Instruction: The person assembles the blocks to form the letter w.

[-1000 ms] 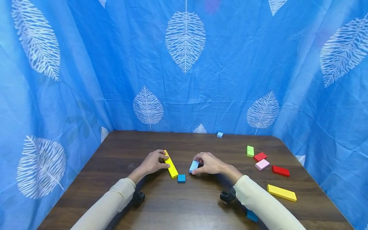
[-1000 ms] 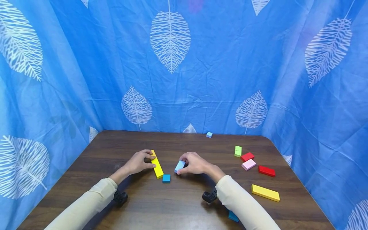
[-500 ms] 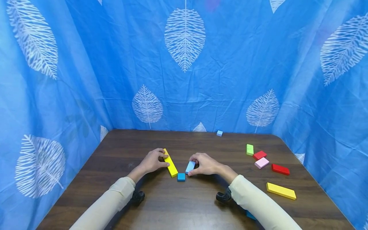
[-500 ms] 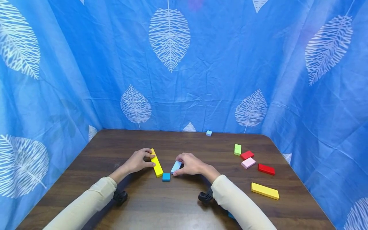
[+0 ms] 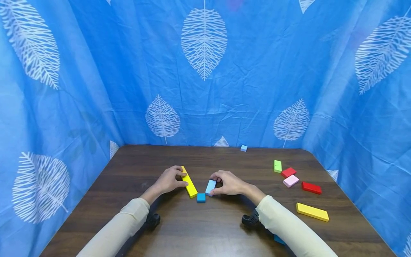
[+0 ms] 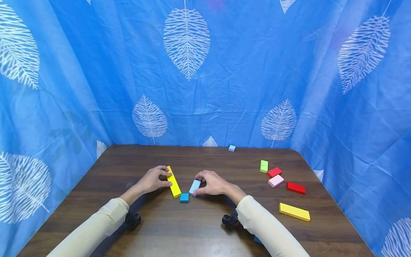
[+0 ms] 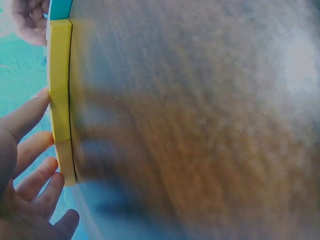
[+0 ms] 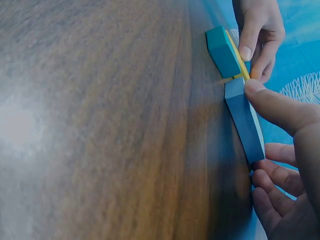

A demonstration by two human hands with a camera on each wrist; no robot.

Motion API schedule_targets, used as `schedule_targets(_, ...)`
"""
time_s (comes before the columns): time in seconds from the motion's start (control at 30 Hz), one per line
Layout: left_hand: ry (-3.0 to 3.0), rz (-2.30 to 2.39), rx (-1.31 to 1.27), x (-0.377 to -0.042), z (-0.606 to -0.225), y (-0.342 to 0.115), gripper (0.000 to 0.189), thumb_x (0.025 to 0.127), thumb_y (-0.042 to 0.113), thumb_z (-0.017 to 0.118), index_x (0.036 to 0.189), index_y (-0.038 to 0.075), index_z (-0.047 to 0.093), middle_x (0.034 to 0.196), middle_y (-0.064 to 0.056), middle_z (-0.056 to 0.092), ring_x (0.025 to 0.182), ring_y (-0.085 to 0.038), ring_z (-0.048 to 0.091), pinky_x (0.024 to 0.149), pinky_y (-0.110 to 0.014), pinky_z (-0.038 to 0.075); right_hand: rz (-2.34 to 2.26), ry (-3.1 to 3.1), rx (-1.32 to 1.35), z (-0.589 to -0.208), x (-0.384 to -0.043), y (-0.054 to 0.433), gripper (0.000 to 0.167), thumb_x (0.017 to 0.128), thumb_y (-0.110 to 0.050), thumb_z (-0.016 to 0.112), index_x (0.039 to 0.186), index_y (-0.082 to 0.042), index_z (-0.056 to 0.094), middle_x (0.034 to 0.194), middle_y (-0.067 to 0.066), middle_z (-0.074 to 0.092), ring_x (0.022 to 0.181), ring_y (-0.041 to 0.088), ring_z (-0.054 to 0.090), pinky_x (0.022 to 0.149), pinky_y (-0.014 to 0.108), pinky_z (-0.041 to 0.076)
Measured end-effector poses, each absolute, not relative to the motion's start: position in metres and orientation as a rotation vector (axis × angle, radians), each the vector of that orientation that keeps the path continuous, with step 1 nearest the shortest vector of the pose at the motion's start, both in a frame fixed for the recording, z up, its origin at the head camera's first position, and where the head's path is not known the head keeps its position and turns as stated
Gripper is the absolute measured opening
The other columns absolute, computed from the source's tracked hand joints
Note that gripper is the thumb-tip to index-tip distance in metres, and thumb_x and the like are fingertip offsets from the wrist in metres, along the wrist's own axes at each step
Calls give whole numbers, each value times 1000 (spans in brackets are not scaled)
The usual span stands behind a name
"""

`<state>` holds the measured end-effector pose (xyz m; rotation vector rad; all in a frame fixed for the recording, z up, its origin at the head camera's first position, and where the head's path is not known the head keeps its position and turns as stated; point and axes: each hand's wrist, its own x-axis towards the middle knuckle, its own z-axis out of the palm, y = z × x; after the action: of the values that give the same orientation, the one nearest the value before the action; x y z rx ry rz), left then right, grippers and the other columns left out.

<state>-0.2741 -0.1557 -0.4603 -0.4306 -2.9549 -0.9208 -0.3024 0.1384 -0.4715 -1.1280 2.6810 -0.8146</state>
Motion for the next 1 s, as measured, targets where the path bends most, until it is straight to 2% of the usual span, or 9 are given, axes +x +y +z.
schedule_targets(0.2,-2948,-928,-445,-275,-462,-156,42,87,17,87,123,0,75,137,-15,60,120,-33,57,98,-42,54,-810,2673,-1133,-471,-302,139,52,89,-42,83,124,-8,68,111,-1,61,99,17,56,88,35,51)
schedule_targets(1.0,-2942,-929,-434,-272,-462,-155,42,86,17,87,124,1,75,135,-13,61,117,-31,58,97,-41,54,-832,2641,-1120,-473,-301,141,55,90,-45,80,129,-9,67,117,-1,61,103,18,56,91,38,50)
